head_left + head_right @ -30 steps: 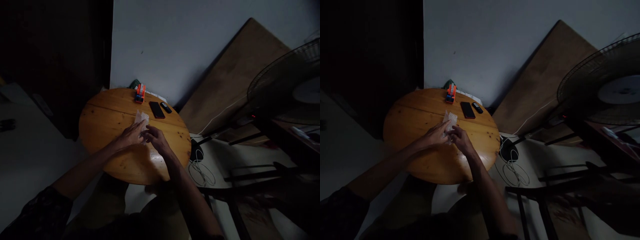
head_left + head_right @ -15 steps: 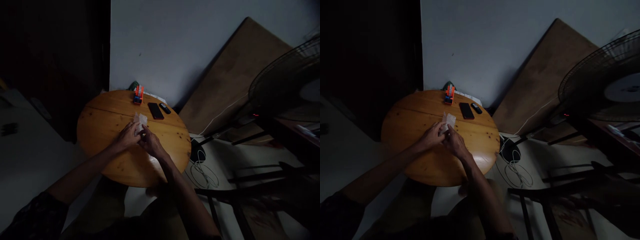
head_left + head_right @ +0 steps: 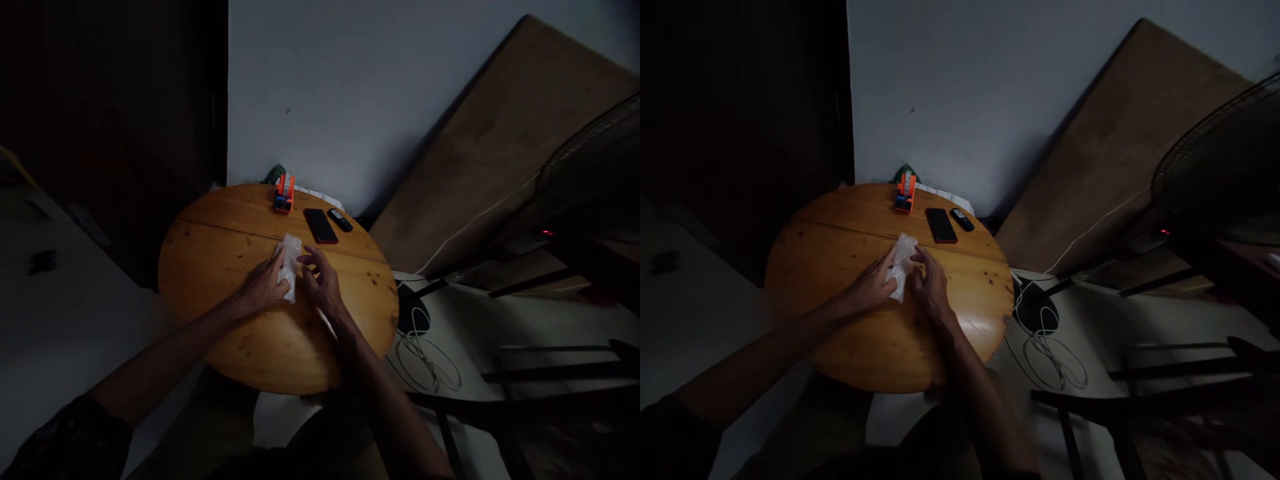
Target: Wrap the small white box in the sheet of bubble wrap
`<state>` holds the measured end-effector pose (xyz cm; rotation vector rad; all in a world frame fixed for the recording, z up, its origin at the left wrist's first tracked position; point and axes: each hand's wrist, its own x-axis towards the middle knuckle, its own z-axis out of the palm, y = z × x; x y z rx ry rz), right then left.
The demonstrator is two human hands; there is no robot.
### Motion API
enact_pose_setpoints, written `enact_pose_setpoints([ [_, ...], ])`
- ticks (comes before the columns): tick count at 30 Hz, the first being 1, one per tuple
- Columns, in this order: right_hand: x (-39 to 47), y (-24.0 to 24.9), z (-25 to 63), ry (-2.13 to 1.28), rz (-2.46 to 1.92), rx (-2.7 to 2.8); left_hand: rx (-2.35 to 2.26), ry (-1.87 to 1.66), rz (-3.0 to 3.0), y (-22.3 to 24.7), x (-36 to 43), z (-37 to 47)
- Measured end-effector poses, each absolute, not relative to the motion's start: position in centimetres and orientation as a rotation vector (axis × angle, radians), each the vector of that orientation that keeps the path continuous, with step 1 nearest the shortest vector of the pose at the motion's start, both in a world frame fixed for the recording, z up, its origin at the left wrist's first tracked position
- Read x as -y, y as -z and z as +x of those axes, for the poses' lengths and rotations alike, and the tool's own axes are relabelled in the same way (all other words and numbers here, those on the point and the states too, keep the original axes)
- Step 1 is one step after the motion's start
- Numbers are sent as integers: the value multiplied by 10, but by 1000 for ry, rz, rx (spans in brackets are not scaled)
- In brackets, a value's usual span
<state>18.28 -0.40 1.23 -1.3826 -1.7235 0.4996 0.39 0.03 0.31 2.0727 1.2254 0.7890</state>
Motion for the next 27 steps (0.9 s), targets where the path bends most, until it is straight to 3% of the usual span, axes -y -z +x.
enact_pose_setpoints([
  [7, 10, -16, 179, -261, -1384, 2015, -1150, -879, 2101, 3, 0, 5],
  [13, -4, -14, 175, -346, -1431, 2116, -1262, -907, 2250, -4, 1, 0],
  [21, -24, -5, 192, -463, -1486, 1709, -1248, -814, 2310, -5, 2, 1],
  [27, -67, -13, 195, -693, -1763, 1576, -1236, -816, 2292, -7, 2, 1],
])
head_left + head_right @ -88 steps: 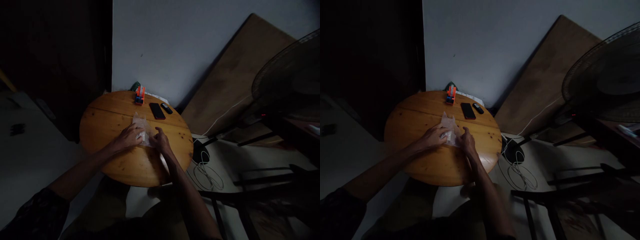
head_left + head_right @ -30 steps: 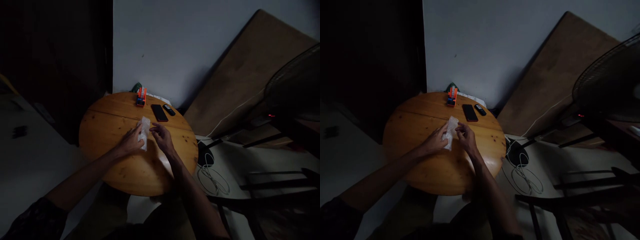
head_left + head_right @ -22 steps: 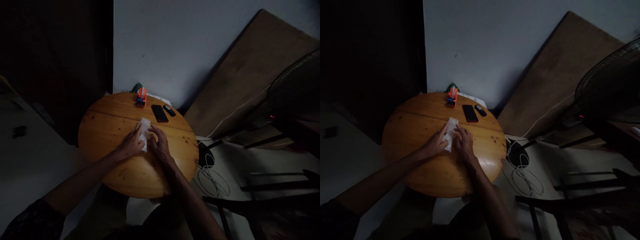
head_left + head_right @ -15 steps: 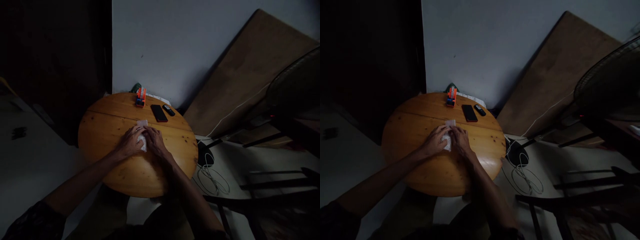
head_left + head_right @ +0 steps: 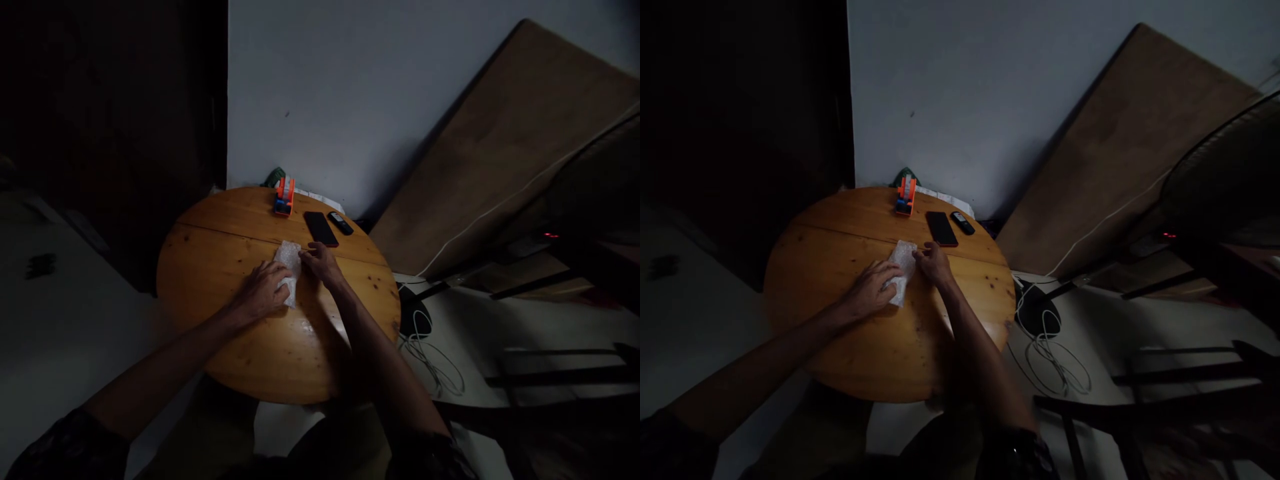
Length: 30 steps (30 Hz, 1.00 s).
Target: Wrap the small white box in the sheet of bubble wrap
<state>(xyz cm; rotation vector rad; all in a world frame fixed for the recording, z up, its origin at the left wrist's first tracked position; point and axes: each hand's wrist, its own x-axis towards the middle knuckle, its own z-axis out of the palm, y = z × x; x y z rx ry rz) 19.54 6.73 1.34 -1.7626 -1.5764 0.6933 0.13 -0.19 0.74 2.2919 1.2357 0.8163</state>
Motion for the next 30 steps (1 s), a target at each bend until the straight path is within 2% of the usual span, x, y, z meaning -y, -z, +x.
enact_pose_setpoints([
  [4, -83, -11, 190, -835, -1833, 1521, -1209, -837, 2280, -7, 2, 1],
  [12, -94, 7, 173, -1025, -1613, 1344, -1253, -926, 2281, -8, 4, 2],
  [22, -57, -37, 166, -1278, -1207, 1312, -1336, -878, 2213, -9, 1, 0],
  [27, -27, -46, 164, -1269, -1084, 1354, -1621, -893, 2092, -13, 3, -2],
  [30, -14, -44, 162, -1223, -1083, 1407, -1644, -932, 1987, -12, 1, -6],
])
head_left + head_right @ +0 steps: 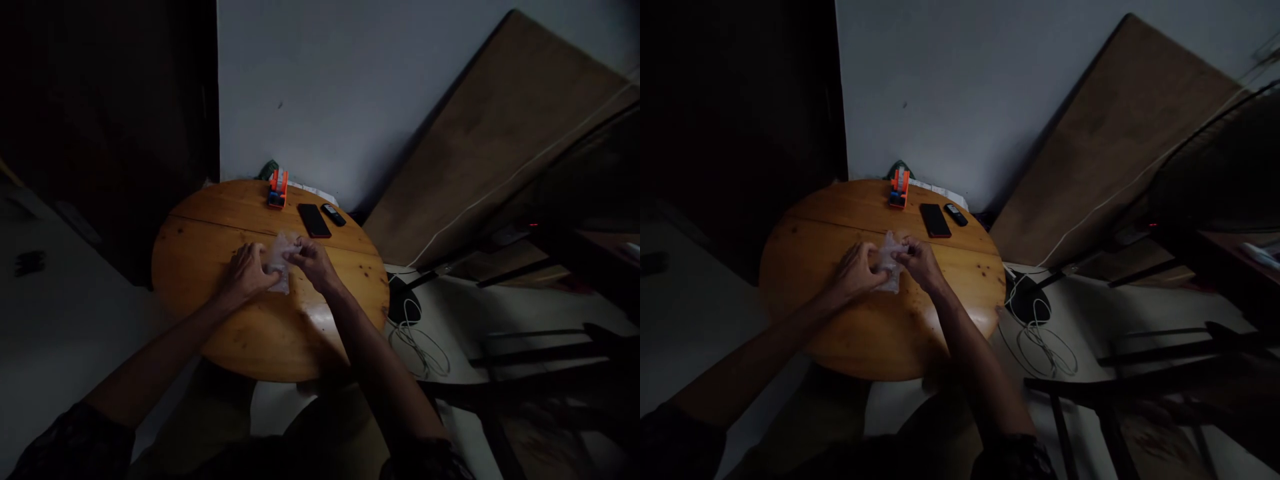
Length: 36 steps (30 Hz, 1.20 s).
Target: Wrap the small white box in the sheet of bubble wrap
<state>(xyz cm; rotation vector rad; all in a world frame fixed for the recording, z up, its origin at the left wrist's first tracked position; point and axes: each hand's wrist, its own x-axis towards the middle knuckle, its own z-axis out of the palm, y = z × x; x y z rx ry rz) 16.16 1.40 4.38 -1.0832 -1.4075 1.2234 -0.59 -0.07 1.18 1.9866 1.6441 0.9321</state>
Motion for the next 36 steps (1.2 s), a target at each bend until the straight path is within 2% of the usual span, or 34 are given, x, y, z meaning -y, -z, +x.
enact_pose_setpoints([
  [10, 36, -18, 160, -712, -1145, 1788, -1051, -962, 1841, 3, -12, -14],
  [17, 50, -3, 167, -529, -979, 1975, -806, -573, 1794, -14, -15, -43],
  [22, 47, 6, 168, -329, -896, 2143, -796, -503, 2043, -12, -16, -52],
  [26, 44, 12, 162, -208, -1019, 2165, -833, -629, 2164, -9, -12, -41],
  [31, 37, 1, 164, -421, -1046, 2047, -979, -762, 2058, -13, -9, -29],
  [36, 17, -8, 172, -1049, -1157, 1578, -981, -642, 1857, -22, -6, -30],
])
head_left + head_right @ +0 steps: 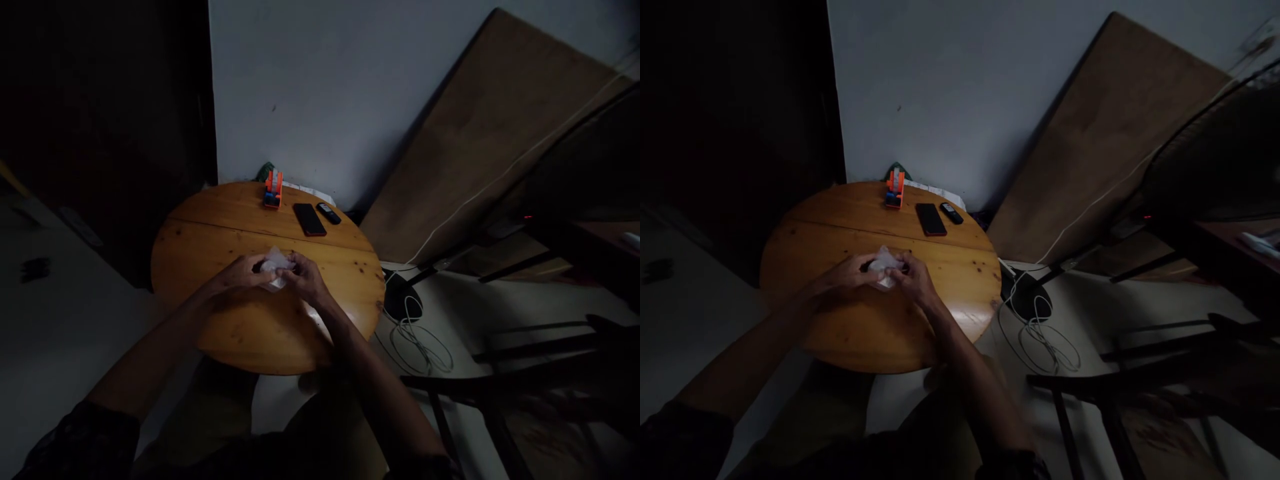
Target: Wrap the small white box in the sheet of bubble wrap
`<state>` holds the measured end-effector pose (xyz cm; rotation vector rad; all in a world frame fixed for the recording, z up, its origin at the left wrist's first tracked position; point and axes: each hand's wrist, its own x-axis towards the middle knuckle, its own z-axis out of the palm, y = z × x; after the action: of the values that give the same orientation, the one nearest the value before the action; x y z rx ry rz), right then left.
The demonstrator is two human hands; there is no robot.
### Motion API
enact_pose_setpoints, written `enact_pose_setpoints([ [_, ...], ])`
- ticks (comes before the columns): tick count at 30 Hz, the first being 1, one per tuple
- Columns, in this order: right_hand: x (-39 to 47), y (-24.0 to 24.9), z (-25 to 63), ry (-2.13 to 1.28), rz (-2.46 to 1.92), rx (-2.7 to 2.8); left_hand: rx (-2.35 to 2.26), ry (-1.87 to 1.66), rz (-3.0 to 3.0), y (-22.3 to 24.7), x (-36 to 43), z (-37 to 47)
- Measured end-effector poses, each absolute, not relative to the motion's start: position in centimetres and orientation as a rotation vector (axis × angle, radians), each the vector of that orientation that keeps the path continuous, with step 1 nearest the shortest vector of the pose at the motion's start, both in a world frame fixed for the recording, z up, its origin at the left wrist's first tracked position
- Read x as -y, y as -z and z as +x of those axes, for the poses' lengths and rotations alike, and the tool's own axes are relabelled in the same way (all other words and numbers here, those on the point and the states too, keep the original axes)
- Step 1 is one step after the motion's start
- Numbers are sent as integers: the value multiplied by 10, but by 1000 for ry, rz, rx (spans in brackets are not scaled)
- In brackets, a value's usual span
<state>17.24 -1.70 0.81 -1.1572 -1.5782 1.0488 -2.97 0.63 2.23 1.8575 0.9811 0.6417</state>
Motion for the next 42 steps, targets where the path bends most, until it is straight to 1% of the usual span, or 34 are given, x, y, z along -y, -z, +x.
enact_pose_setpoints([
  [3, 3, -5, 174, -1313, -1143, 1354, -905, -629, 1787, -23, -7, -30],
  [7, -7, -2, 172, -1424, -1142, 1254, -798, -731, 1613, -11, -11, -26],
  [11, -4, -4, 171, -1360, -1103, 1272, -801, -868, 1406, 3, -13, -19],
  [14, 0, -4, 172, -1315, -1059, 1248, -837, -879, 1350, 4, -12, -16],
  [22, 6, -2, 172, -1328, -1015, 1258, -824, -908, 1293, -2, -11, -14],
  [30, 6, -1, 173, -1286, -1054, 1274, -818, -969, 1272, -4, -10, -13],
  [37, 4, -4, 170, -1278, -1054, 1161, -772, -968, 1276, -4, -8, -11],
  [42, -5, -17, 175, -1202, -1229, 1244, -770, -973, 1310, -5, -7, -10],
])
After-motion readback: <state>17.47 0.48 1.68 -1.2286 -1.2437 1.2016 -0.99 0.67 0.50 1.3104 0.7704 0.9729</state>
